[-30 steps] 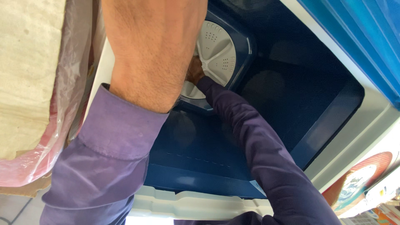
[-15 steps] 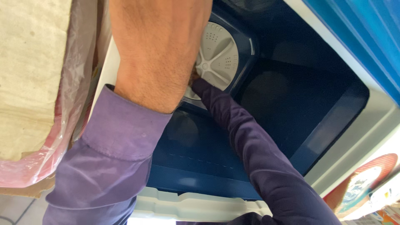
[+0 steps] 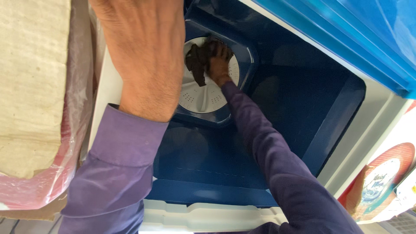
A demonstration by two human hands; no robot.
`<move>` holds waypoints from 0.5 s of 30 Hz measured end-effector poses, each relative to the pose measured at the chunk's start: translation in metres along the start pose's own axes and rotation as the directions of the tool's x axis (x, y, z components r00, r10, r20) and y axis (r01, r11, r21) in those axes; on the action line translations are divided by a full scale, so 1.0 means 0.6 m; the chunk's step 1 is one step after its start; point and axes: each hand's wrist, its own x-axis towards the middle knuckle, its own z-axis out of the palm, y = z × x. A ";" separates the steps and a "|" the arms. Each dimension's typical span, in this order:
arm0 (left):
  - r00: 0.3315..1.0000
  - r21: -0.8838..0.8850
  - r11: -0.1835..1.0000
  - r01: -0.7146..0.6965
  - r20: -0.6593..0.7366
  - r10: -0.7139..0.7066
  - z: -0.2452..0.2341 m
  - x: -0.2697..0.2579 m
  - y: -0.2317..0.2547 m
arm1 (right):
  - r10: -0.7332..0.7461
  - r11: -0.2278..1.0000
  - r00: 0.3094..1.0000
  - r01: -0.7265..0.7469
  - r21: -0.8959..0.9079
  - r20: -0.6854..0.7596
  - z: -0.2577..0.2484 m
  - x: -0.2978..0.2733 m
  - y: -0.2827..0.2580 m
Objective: The person wipes the interior of a blue top-loading washing machine with a dark cloth. They clean the lid, the inner walls, and the central agitator, moving the cloth around the various surfaces of the appliance.
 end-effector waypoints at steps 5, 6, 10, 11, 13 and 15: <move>1.000 -0.001 1.000 -0.008 0.004 0.008 0.011 -0.013 0.002 | 0.062 0.997 0.997 -0.064 0.034 0.047 0.048 -0.007 -0.038; 1.000 -0.009 1.000 -0.010 0.015 0.010 0.014 -0.015 0.001 | 0.016 1.000 0.999 -0.017 0.016 0.049 0.064 -0.005 -0.026; 0.988 -0.134 0.991 -0.017 0.147 0.037 0.028 -0.026 0.002 | -0.134 0.990 0.972 0.140 -0.017 0.194 0.115 -0.020 0.054; 0.990 -0.132 0.991 -0.017 0.140 0.035 0.033 -0.029 -0.001 | -0.164 0.985 0.952 0.173 -0.011 0.258 0.120 -0.021 0.066; 0.996 -0.096 0.995 -0.017 0.090 0.025 0.040 -0.037 -0.001 | -0.204 0.966 0.972 0.219 -0.137 0.115 0.126 -0.053 0.057; 0.999 -0.053 0.998 -0.028 0.039 0.030 0.046 -0.040 0.001 | -0.201 0.963 0.979 0.201 -0.182 0.017 0.121 -0.104 0.027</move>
